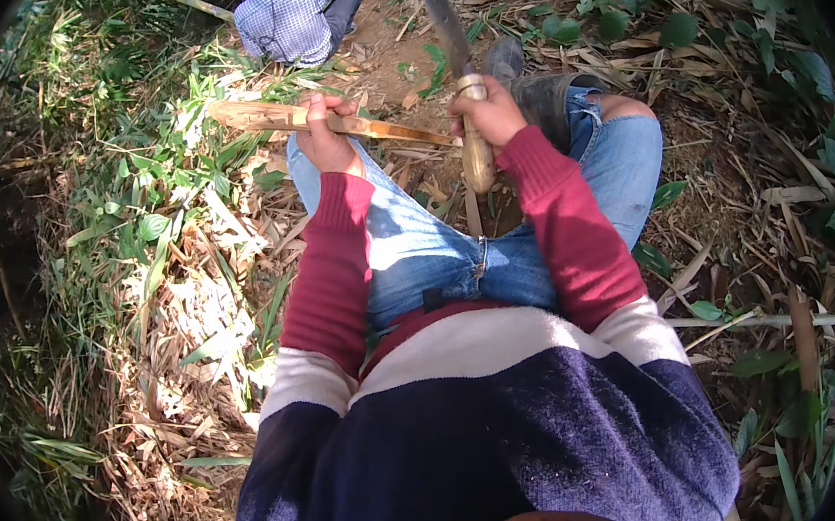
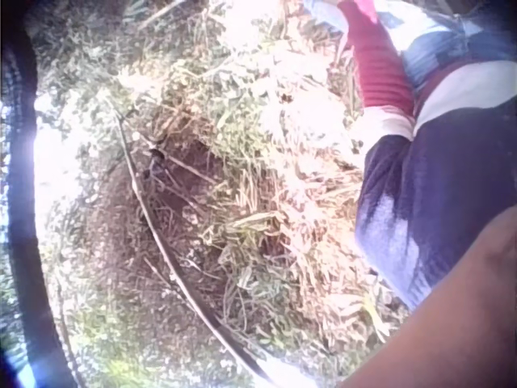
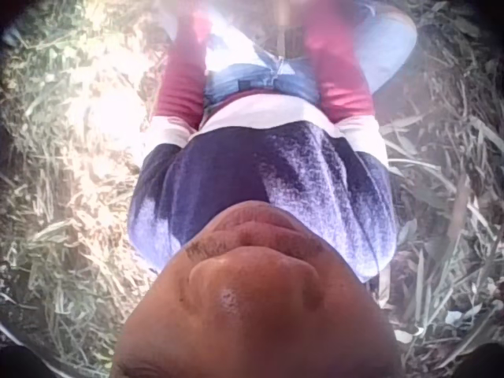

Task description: The person sits on the ground in a bamboo grove and uses a large machete to split a long bamboo stalk. They hold the stalk with their left hand and repeatedly strike it with the machete in their right hand to separate it into thinner strips.

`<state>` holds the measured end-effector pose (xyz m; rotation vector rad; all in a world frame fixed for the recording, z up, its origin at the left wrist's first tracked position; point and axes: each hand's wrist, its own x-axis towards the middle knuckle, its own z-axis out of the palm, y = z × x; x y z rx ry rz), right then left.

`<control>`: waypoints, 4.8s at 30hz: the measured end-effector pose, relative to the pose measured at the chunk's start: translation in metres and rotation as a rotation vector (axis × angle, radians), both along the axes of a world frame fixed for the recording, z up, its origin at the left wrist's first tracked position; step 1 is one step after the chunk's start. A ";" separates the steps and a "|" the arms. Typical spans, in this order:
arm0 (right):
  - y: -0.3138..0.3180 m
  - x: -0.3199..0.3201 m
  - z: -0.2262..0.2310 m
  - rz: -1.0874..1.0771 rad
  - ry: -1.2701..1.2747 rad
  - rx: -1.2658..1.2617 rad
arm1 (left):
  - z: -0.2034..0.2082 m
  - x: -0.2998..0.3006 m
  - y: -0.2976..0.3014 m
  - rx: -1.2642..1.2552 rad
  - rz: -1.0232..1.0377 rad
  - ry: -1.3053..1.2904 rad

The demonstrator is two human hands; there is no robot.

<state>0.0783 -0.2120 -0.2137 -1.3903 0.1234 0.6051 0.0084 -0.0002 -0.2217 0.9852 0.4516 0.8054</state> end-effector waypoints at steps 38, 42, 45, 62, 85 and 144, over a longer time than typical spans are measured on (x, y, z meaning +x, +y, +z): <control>0.013 -0.072 0.000 0.374 -0.171 -0.729 | 0.096 0.040 -0.024 0.041 0.097 0.001; 0.002 -0.078 -0.021 0.324 -0.076 -0.758 | 0.094 0.045 -0.024 0.028 0.071 0.025; -0.009 -0.059 -0.068 0.347 0.048 -0.870 | 0.090 0.047 -0.014 -0.033 0.072 -0.025; 0.013 -0.074 -0.010 0.511 -0.172 -0.896 | 0.092 0.054 0.016 -0.164 0.378 0.163; 0.000 -0.035 -0.078 0.359 0.022 -0.836 | 0.089 0.104 0.020 0.010 0.170 0.055; -0.023 -0.037 -0.196 0.449 0.199 -1.002 | 0.098 0.108 0.041 -0.015 -0.418 -0.246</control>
